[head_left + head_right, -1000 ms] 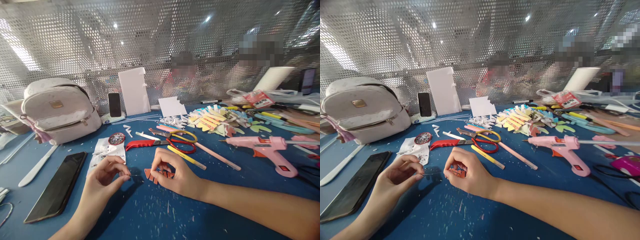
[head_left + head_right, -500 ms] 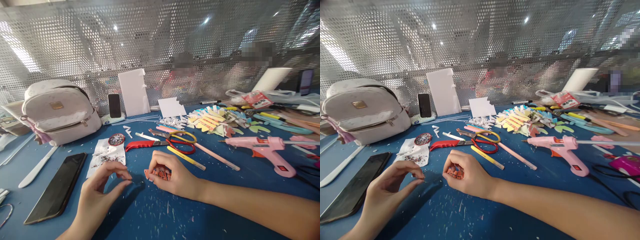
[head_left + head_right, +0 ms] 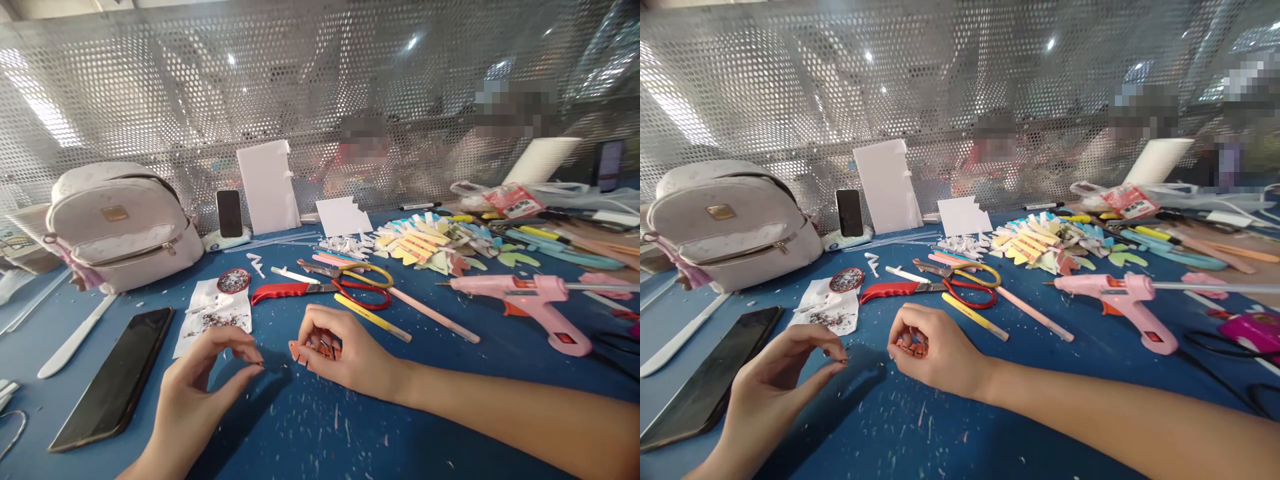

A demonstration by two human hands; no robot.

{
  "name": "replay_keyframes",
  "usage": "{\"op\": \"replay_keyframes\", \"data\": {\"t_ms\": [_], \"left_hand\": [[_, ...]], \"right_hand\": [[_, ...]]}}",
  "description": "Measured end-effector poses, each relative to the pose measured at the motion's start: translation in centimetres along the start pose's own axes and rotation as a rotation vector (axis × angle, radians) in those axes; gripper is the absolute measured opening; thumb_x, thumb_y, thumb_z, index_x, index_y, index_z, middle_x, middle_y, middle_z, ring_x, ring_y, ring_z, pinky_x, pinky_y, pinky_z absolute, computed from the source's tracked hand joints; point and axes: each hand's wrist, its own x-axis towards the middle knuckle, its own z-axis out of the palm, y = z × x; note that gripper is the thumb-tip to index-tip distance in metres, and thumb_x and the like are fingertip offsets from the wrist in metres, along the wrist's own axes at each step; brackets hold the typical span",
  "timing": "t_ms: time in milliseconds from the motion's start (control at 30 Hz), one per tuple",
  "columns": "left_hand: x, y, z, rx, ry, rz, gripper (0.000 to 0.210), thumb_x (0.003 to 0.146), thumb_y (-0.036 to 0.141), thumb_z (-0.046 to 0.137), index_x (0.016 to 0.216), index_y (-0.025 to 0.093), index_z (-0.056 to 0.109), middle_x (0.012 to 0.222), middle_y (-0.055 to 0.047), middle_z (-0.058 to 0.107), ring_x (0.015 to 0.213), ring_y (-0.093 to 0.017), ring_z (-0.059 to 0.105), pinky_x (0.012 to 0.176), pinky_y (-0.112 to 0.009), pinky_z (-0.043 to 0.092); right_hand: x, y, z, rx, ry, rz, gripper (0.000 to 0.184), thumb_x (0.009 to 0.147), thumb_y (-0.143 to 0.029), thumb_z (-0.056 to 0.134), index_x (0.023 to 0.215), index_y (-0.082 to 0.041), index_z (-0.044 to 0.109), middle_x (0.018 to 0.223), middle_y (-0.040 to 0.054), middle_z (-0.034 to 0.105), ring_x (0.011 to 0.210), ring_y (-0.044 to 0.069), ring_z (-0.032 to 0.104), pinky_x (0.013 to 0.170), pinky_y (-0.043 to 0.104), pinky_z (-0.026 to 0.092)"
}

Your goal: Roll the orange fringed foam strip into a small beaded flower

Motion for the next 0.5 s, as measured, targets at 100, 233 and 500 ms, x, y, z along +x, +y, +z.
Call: {"op": "replay_keyframes", "data": {"t_ms": [100,233,500], "left_hand": [[0.08,0.11,0.12,0.009,0.004,-0.001,0.025,0.078,0.005,0.070,0.093,0.024,0.066,0.079,0.003,0.070,0.074,-0.013,0.067,0.073,-0.021,0.057],[0.03,0.08,0.06,0.023,-0.009,0.002,0.026,0.077,0.005,0.071,0.093,0.025,0.066,0.078,0.003,0.069,0.074,-0.013,0.066,0.073,-0.020,0.057],[-0.05,0.71,0.86,-0.080,0.085,-0.081,0.021,0.074,0.007,0.072,0.089,0.022,0.068,0.074,0.002,0.069,0.071,-0.014,0.064,0.070,-0.024,0.055]], "right_hand": [[0.01,0.04,0.06,-0.004,0.005,-0.012,0.010,0.082,-0.010,0.063,0.078,-0.017,0.057,0.075,-0.0027,0.052,0.059,0.007,0.047,0.052,0.019,0.035],[-0.04,0.18,0.21,0.003,0.007,-0.018,0.010,0.082,-0.010,0.063,0.079,-0.017,0.057,0.073,-0.0035,0.051,0.058,0.007,0.044,0.052,0.019,0.034],[-0.12,0.08,0.15,0.030,-0.007,-0.031,0.009,0.082,-0.011,0.062,0.078,-0.017,0.057,0.073,-0.0026,0.051,0.058,0.007,0.044,0.051,0.019,0.035]]}}
